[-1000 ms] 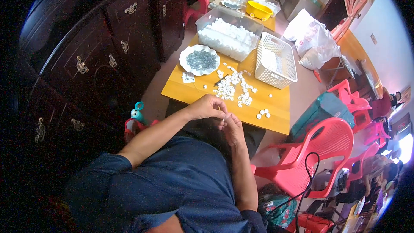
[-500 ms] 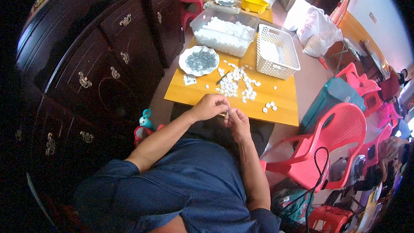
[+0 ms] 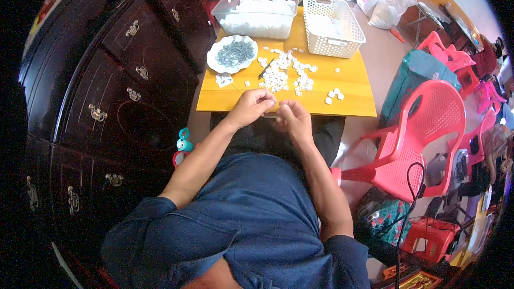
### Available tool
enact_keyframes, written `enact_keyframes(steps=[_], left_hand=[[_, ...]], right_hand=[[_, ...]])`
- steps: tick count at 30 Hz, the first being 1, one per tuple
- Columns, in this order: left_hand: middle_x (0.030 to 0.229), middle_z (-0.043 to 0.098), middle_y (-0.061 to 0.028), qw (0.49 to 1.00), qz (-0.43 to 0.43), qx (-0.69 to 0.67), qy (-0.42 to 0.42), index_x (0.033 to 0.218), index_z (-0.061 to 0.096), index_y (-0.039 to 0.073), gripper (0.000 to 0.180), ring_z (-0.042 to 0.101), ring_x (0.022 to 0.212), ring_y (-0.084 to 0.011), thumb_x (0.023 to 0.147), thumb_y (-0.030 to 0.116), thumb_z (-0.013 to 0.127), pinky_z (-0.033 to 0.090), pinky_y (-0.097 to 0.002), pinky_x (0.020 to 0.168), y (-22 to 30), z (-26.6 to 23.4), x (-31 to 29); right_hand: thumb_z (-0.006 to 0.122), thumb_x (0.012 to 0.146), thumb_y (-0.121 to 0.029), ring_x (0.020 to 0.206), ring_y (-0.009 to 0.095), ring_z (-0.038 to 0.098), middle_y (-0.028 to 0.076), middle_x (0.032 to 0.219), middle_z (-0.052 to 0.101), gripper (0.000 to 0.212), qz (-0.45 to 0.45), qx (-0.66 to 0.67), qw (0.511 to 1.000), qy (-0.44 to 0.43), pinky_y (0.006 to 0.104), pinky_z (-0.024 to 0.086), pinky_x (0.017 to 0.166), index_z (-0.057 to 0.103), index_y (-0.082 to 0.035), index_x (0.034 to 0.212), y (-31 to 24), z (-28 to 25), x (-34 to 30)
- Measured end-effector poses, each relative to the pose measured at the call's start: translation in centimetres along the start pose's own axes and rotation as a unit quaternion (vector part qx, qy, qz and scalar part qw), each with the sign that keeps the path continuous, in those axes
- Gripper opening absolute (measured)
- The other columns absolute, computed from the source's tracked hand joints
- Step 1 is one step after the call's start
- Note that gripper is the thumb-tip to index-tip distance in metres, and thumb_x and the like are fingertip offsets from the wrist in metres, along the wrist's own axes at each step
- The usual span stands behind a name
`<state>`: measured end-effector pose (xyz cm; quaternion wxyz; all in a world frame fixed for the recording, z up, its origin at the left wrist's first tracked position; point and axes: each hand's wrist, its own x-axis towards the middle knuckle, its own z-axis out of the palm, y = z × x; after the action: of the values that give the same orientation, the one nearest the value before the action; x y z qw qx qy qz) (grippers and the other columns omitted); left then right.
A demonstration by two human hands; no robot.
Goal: Manually assembling small white plastic components by joining parts together.
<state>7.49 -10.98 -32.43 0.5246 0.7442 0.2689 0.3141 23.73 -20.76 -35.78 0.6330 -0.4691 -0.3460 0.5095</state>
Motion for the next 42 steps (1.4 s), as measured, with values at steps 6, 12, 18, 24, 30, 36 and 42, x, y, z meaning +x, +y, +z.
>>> enact_keyframes(steps=[6,12,18,24,30,36,42], left_hand=[[0.085,0.066,0.0008,0.999,-0.016,-0.034,-0.008,0.099,0.067,0.001,0.01,0.058,0.071,-0.0051,0.098,0.01,0.064,0.05,-0.0224,0.063,-0.1,0.2,-0.2],[0.085,0.066,0.0009,0.998,-0.015,-0.055,-0.011,0.099,0.067,0.002,0.01,0.057,0.07,-0.0053,0.098,0.011,0.063,0.05,-0.0221,0.063,0.2,0.2,-0.3],[0.084,0.065,0.0014,0.999,-0.019,-0.038,-0.008,0.098,0.067,0.002,0.009,0.056,0.069,-0.0053,0.098,0.01,0.063,0.05,-0.0223,0.062,0.5,0.3,-0.2],[0.083,0.065,0.0011,0.999,-0.017,-0.033,-0.006,0.097,0.067,0.002,0.01,0.056,0.068,-0.0055,0.099,0.01,0.062,0.05,-0.0226,0.062,0.4,0.4,-0.1],[0.083,0.065,0.0007,1.0,-0.014,0.003,-0.003,0.096,0.067,0.001,0.01,0.058,0.069,-0.0059,0.098,0.009,0.062,0.051,-0.023,0.063,-0.2,0.3,-0.2],[0.083,0.066,0.0009,1.0,-0.009,0.021,-0.003,0.096,0.068,0.001,0.009,0.06,0.071,-0.0061,0.097,0.009,0.064,0.052,-0.0234,0.063,0.1,0.7,-0.2],[0.079,0.069,-0.0017,0.999,-0.023,0.028,0.02,0.093,0.07,0.0,0.008,0.062,0.071,-0.0073,0.093,0.006,0.065,0.053,-0.0253,0.065,0.7,1.2,-0.4]], right_hand=[[0.06,0.103,-0.015,0.074,0.007,0.062,0.002,0.093,0.068,0.016,0.001,0.013,1.0,0.005,0.021,0.051,0.068,0.063,-0.004,0.115,-0.4,0.5,-0.5],[0.063,0.101,-0.011,0.075,0.007,0.062,0.002,0.093,0.069,0.016,-0.01,0.02,1.0,-0.005,0.0204,0.05,0.069,0.064,-0.003,0.114,-0.3,0.6,-0.3],[0.065,0.1,-0.01,0.075,0.007,0.063,0.001,0.094,0.069,0.016,-0.008,0.022,1.0,-0.001,0.02,0.05,0.069,0.066,-0.002,0.113,-0.7,0.7,-0.5],[0.066,0.099,-0.009,0.073,0.007,0.062,0.001,0.089,0.069,0.017,-0.028,0.019,0.999,-0.006,0.0196,0.049,0.067,0.065,-0.003,0.114,-0.2,0.4,-0.2],[0.067,0.097,-0.006,0.07,0.006,0.061,0.0,0.083,0.068,0.017,-0.04,0.023,0.999,0.0,0.0184,0.047,0.062,0.062,-0.005,0.114,-0.3,0.7,-0.4],[0.068,0.095,-0.003,0.067,0.006,0.059,-0.001,0.079,0.065,0.02,-0.054,0.044,0.998,0.008,0.0187,0.044,0.059,0.057,-0.007,0.111,-0.4,1.0,-0.6],[0.07,0.093,-0.004,0.065,0.008,0.058,0.001,0.081,0.062,0.023,-0.059,0.04,0.996,0.047,0.023,0.052,0.057,0.051,-0.008,0.105,0.2,1.2,-0.5]])
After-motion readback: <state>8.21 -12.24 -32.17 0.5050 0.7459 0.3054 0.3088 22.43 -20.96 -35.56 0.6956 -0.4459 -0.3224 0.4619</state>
